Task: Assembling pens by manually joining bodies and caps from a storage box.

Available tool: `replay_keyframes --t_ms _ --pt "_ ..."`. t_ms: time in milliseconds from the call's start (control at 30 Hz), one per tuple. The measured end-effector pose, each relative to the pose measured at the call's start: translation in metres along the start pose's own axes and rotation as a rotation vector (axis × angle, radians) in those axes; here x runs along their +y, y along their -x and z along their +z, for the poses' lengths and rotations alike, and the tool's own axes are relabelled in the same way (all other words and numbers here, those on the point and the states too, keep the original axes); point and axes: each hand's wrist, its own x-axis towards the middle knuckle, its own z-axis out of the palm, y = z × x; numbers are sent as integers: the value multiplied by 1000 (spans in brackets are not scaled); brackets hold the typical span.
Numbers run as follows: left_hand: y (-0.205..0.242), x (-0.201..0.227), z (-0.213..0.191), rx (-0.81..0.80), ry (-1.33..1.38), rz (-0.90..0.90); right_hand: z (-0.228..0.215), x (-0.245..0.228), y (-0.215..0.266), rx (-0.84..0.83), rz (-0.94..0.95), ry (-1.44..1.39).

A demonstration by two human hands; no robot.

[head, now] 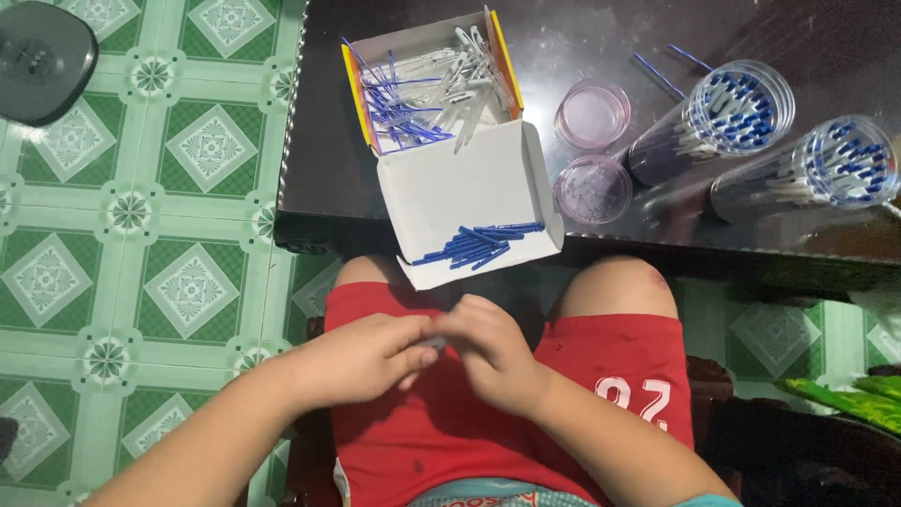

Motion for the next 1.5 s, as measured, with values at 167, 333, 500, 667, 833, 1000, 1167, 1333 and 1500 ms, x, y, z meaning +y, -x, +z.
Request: replay_keyframes --t_ms 167,333,500,667,833,1000,1167,1333,1500 --pt "-3 -3 8 167 -656 -46 19 31 12 193 954 -394" --pt "9 23 -3 159 -703 -57 -1 31 -8 330 1017 -615" --pt "11 23 -3 181 -696 -65 -10 34 -7 209 996 -576" --pt "10 19 -6 229 -639 -146 -21 63 5 -92 750 -528" --pt "12 17 -1 225 -604 -91 -16 75 14 -182 694 -329" --pt "13 26 -3 205 -647 -72 6 81 20 -120 790 -512" --pt "15 32 -5 217 -648 -77 12 62 1 196 951 -901" --pt "14 28 -4 233 -658 -100 1 44 -11 128 1011 -728" --pt "9 23 -6 261 -687 -150 -21 45 -14 -207 757 202"
